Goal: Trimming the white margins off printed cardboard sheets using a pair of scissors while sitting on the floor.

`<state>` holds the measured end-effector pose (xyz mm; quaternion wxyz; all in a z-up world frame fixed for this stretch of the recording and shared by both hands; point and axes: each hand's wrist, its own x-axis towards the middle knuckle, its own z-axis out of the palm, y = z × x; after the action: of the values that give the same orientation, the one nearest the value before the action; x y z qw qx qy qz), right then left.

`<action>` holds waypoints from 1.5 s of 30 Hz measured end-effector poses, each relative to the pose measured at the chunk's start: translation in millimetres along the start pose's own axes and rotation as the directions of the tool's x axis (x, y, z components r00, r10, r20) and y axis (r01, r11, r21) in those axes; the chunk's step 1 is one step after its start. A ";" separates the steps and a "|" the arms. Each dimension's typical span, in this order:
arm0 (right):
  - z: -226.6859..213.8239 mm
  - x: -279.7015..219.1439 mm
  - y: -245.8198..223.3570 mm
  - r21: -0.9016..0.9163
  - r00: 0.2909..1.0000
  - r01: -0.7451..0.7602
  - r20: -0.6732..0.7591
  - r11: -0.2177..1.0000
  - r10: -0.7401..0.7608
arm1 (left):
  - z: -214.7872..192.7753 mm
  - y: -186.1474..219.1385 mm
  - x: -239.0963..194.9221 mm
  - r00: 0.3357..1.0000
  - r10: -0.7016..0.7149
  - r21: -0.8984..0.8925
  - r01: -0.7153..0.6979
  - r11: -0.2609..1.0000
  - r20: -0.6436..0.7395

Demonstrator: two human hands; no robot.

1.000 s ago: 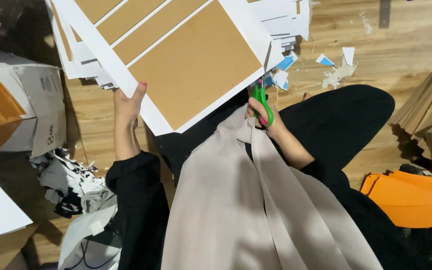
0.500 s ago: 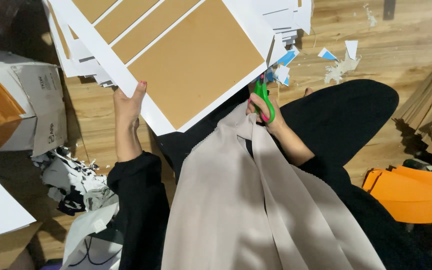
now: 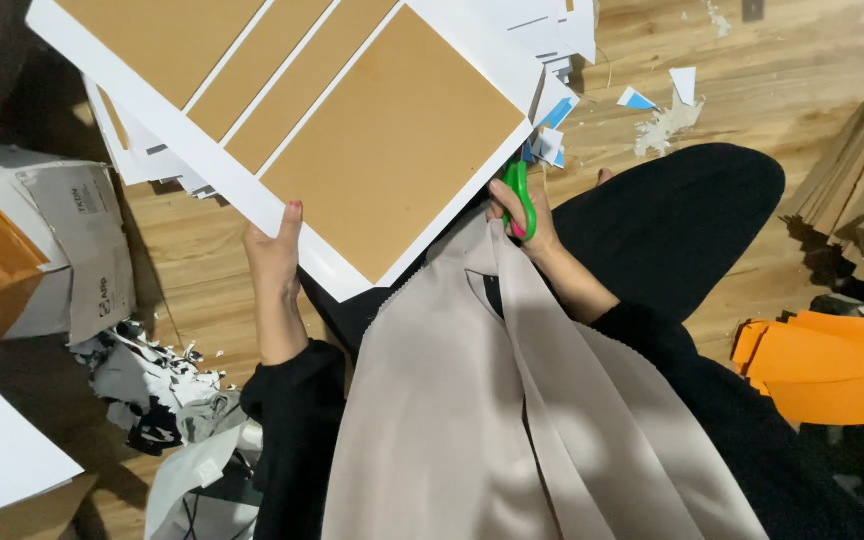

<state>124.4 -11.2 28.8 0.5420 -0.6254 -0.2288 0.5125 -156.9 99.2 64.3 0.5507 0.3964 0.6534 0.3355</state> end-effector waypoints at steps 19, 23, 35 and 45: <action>-6.9 2.4 31.8 -0.103 0.995 0.063 -0.075 0.993 -0.071 | 5.3 2.1 -16.8 0.997 -0.032 -0.043 0.029 0.999 -0.074; -5.5 2.5 29.6 -0.103 0.993 0.064 -0.096 0.993 -0.074 | 1.7 -9.2 -12.0 0.997 -0.038 -0.056 0.034 0.998 -0.074; -11.9 8.4 51.2 -0.148 0.990 0.079 -0.104 0.986 -0.095 | -0.5 -12.1 -12.6 0.997 -0.048 -0.058 0.044 0.997 -0.063; -56.0 44.0 -27.9 -0.061 0.896 -0.017 -0.444 0.998 -0.012 | -15.7 -4.3 -0.5 0.999 0.051 0.059 -0.052 0.997 0.010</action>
<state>198.0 9.6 30.7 0.5590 -0.7432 -0.1144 0.3493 -173.0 96.7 63.4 0.5328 0.4307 0.6502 0.3285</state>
